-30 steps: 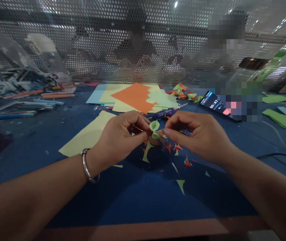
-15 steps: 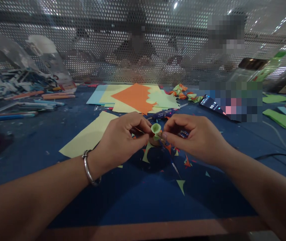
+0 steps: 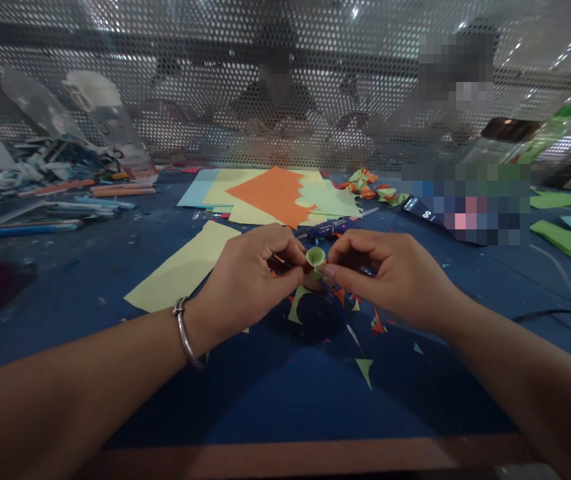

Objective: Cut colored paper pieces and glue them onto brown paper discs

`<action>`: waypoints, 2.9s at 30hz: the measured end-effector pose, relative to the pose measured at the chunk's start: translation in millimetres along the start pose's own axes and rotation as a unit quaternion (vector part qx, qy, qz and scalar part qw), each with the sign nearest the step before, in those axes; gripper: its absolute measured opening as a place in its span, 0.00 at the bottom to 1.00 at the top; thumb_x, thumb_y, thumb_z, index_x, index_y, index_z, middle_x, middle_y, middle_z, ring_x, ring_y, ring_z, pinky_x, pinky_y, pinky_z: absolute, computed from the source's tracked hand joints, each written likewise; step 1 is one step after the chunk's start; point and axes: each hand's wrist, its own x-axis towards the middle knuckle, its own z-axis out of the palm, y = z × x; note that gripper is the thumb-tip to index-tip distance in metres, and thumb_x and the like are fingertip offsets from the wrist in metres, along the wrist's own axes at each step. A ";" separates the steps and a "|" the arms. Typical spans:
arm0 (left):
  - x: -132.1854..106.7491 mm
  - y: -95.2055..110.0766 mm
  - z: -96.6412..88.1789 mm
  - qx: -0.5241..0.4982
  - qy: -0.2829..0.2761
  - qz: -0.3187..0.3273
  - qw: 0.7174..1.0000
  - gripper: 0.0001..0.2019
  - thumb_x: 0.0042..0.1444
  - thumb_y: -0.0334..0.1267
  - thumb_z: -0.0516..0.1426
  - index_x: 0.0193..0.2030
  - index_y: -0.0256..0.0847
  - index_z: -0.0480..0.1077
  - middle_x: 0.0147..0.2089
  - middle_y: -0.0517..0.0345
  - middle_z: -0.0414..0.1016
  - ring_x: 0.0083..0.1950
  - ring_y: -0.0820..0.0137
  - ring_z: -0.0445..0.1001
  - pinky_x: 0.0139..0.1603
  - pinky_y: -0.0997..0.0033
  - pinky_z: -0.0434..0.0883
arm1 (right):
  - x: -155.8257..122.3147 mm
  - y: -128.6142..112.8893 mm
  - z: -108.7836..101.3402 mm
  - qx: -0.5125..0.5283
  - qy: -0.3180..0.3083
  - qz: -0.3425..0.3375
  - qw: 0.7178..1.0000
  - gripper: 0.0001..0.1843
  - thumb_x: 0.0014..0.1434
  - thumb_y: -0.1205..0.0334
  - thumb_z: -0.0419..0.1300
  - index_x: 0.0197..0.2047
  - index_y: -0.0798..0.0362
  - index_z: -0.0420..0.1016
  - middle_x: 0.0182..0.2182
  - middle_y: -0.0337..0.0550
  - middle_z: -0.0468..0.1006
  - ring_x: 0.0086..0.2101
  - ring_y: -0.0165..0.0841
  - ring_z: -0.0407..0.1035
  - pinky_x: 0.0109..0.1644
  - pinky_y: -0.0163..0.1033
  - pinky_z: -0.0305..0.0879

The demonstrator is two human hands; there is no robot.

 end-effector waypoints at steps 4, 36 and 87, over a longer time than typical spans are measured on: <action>-0.2 -0.3 -0.4 -0.003 0.002 -0.016 1.000 0.03 0.52 0.30 0.60 0.30 0.41 0.74 0.36 0.57 0.80 0.36 0.69 0.78 0.36 0.69 0.75 | 1.3 -1.2 -0.1 0.052 -0.015 0.023 0.998 0.06 0.60 0.60 0.66 0.35 0.53 0.76 0.27 0.37 0.79 0.26 0.27 0.71 0.30 0.33 0.65; 0.9 2.1 2.0 -0.009 0.012 -0.019 1.000 0.03 0.51 0.29 0.60 0.30 0.39 0.74 0.35 0.58 0.79 0.35 0.71 0.77 0.34 0.73 0.74 | 4.2 -4.0 6.2 0.142 0.052 0.057 0.987 0.10 0.53 0.61 0.72 0.31 0.54 0.75 0.24 0.35 0.77 0.24 0.26 0.70 0.28 0.32 0.66; 5.7 3.4 1.6 -0.132 0.062 -0.144 0.979 0.07 0.46 0.36 0.66 0.28 0.38 0.74 0.28 0.59 0.79 0.28 0.73 0.73 0.28 0.75 0.69 | 4.4 0.7 6.0 0.045 0.036 0.053 0.997 0.07 0.61 0.59 0.65 0.35 0.54 0.78 0.27 0.38 0.80 0.26 0.28 0.71 0.30 0.33 0.66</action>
